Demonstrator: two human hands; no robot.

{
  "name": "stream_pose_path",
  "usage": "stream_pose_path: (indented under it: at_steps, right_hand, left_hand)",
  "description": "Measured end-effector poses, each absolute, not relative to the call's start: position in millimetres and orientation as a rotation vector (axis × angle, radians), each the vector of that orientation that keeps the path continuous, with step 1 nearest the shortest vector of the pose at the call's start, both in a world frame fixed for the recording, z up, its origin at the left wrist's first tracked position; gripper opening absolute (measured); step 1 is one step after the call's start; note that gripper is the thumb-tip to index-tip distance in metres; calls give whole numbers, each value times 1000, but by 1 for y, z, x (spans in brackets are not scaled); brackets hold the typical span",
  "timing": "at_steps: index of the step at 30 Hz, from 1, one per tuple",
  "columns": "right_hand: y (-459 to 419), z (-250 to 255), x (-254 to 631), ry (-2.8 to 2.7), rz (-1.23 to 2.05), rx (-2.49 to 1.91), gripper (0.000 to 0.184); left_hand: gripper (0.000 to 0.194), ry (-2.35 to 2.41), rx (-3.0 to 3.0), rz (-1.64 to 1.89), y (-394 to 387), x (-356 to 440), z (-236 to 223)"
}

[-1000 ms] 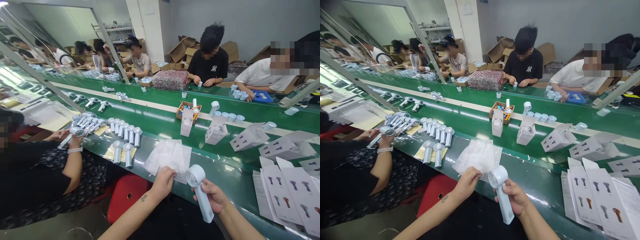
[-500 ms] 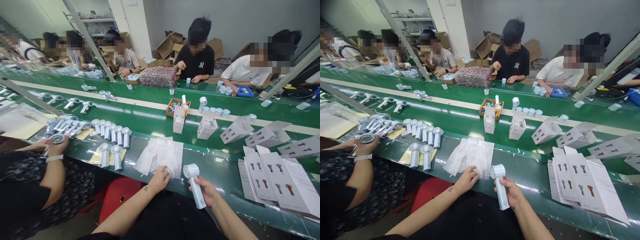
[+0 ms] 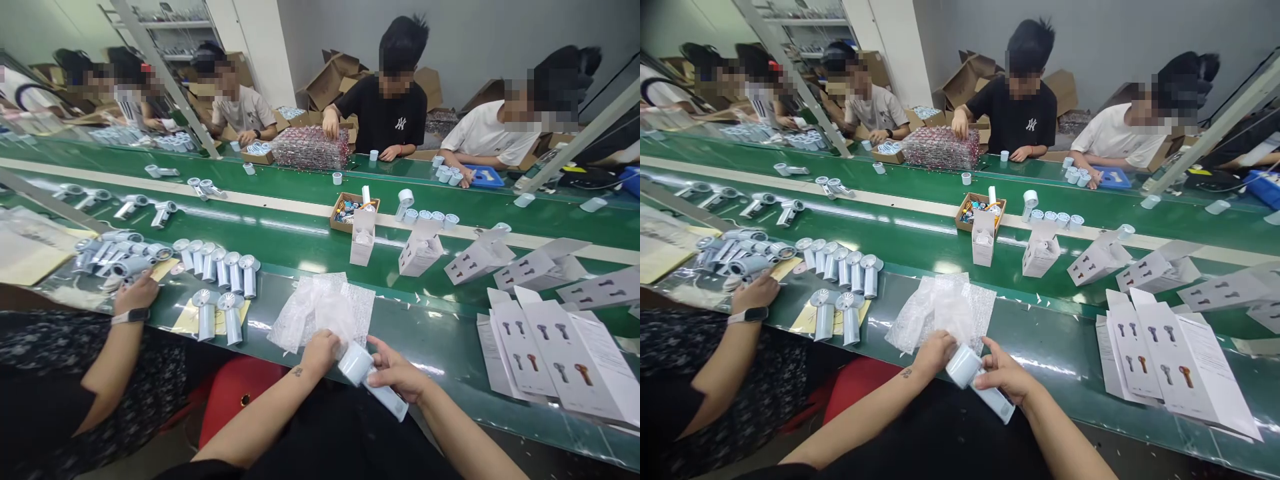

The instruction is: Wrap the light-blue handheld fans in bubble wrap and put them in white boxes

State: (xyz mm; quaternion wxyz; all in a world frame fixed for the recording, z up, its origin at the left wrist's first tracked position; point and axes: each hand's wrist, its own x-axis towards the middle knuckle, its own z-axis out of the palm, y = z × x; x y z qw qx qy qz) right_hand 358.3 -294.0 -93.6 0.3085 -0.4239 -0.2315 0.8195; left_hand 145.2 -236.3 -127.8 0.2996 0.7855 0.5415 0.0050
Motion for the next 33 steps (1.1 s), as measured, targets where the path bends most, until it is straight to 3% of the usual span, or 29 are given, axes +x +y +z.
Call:
stream_pose_path:
  at_steps: [3,7,9,15,17,21,28,33]
  right_hand:
    - [-290,-84,349,-697,2145,-1198,120]
    - [-289,-64,346,-660,2068,-1163,69]
    - [-292,-53,353,-618,2070,-1106,58]
    - [-300,-31,364,-510,2191,-769,104]
    - [-297,-31,360,-514,2159,-790,95]
    - [-295,-37,355,-455,2053,-900,58]
    - [-303,-29,357,-453,2033,-935,52]
    - [-300,-28,357,-447,1946,-1026,46]
  left_hand:
    - [24,1354,2000,211,-231,143,-107]
    - [19,1211,1612,550,-223,135,-82]
    - [18,1245,1577,605,-220,131,-71]
    - [13,1153,1692,641,-225,143,-44]
    - [13,1071,1505,642,-227,151,-39]
    - [16,1010,1027,716,-227,158,-33]
    - [49,749,719,481,-224,160,-19]
    - [31,974,1056,580,-210,163,-29]
